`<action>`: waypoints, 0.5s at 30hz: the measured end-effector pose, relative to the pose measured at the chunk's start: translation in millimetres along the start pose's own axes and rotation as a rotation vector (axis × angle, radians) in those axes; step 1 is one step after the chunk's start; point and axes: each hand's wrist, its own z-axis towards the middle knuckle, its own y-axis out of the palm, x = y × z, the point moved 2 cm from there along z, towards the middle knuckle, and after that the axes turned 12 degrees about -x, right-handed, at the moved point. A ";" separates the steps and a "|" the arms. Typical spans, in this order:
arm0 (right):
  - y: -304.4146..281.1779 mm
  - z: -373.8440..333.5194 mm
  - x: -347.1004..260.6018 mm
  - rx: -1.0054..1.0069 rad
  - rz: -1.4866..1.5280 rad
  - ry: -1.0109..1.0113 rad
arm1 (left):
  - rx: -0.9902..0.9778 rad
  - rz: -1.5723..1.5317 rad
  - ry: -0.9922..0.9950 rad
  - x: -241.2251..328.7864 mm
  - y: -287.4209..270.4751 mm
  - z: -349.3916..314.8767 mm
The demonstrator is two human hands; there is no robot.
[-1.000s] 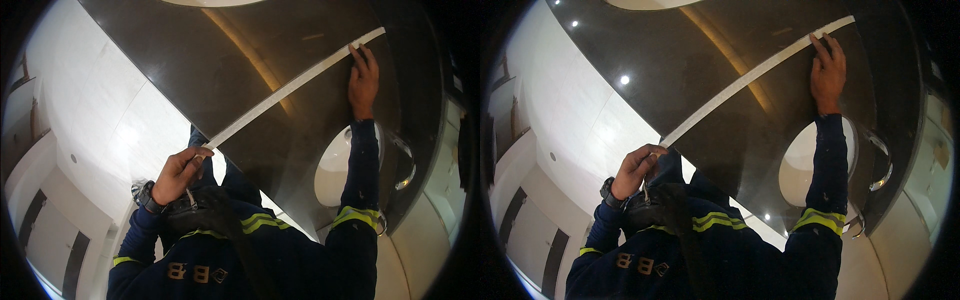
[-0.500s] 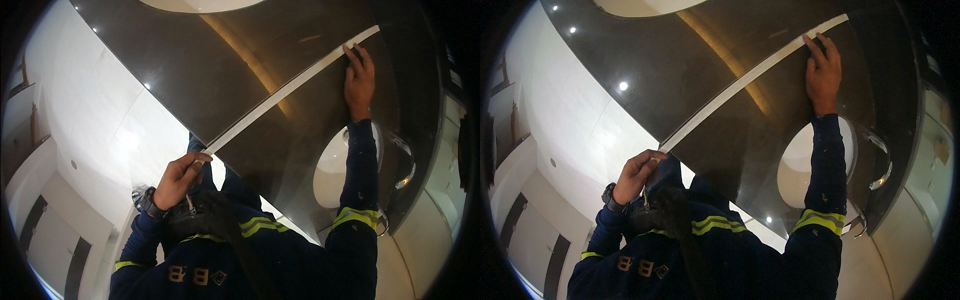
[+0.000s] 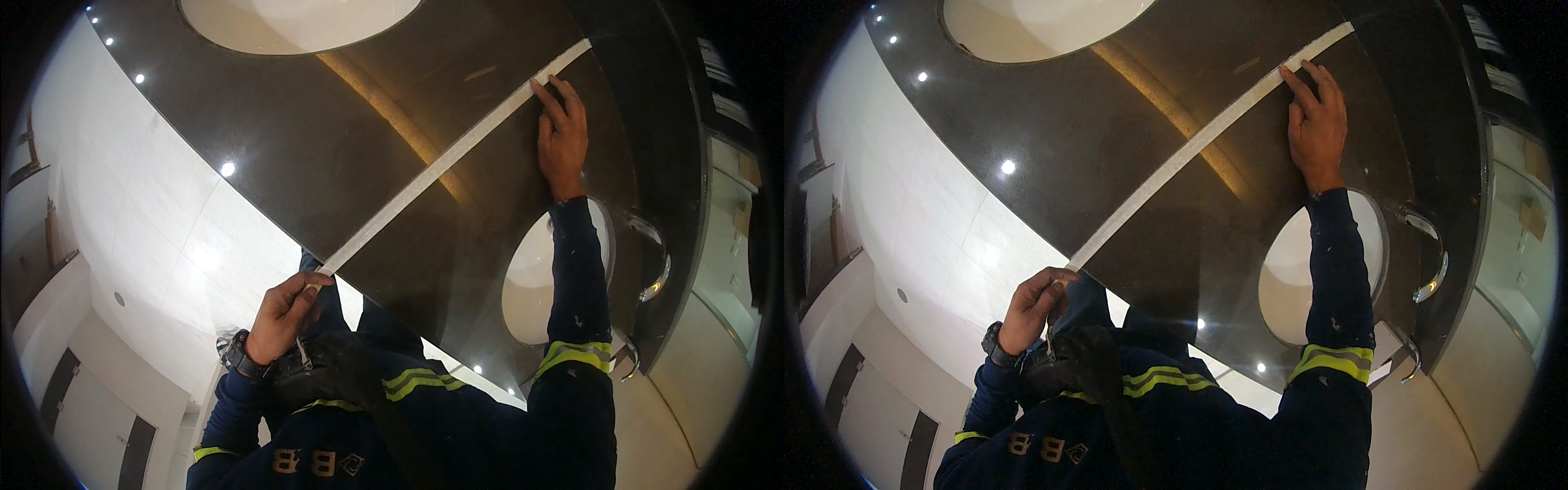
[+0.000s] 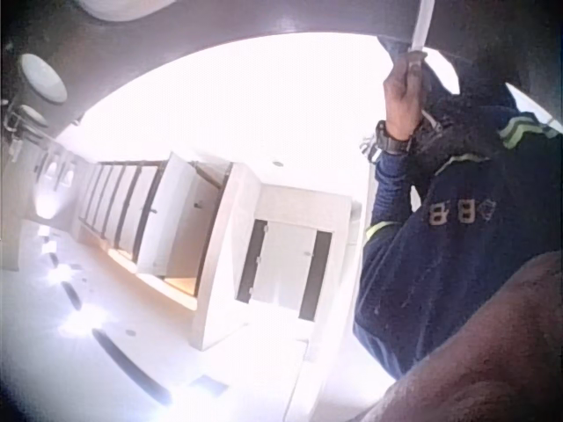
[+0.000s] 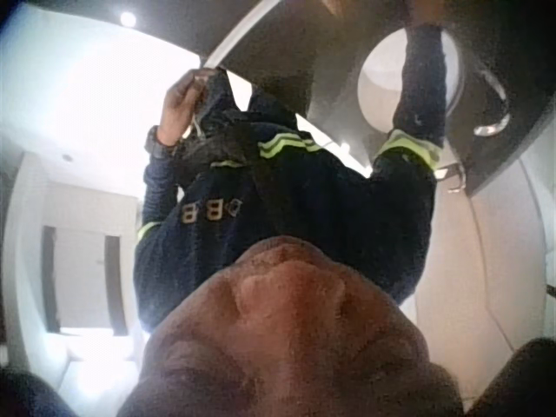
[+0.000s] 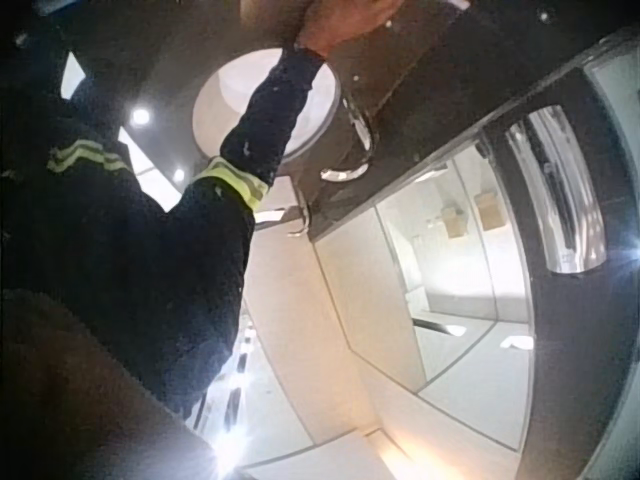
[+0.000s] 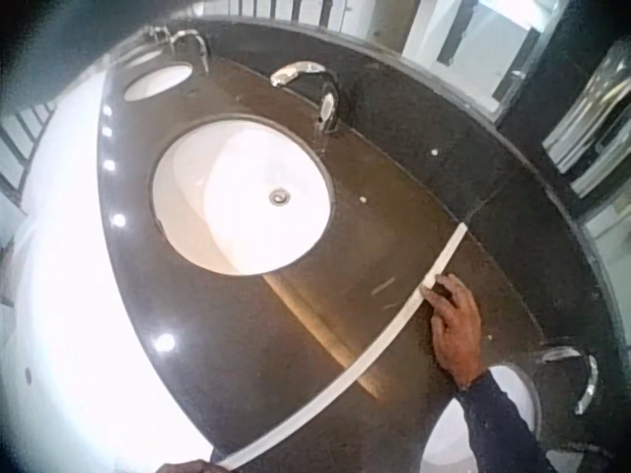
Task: The person applies masking tape along the countertop edge between sinks in a public restroom. They unroll tape, press it down, and smooth it along the seam, repeating the process across multiple sink stations.
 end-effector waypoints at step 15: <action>1.7 -16.5 -26.2 -0.005 0.060 0.012 | 0.000 -0.036 0.008 -4.5 -1.8 1.9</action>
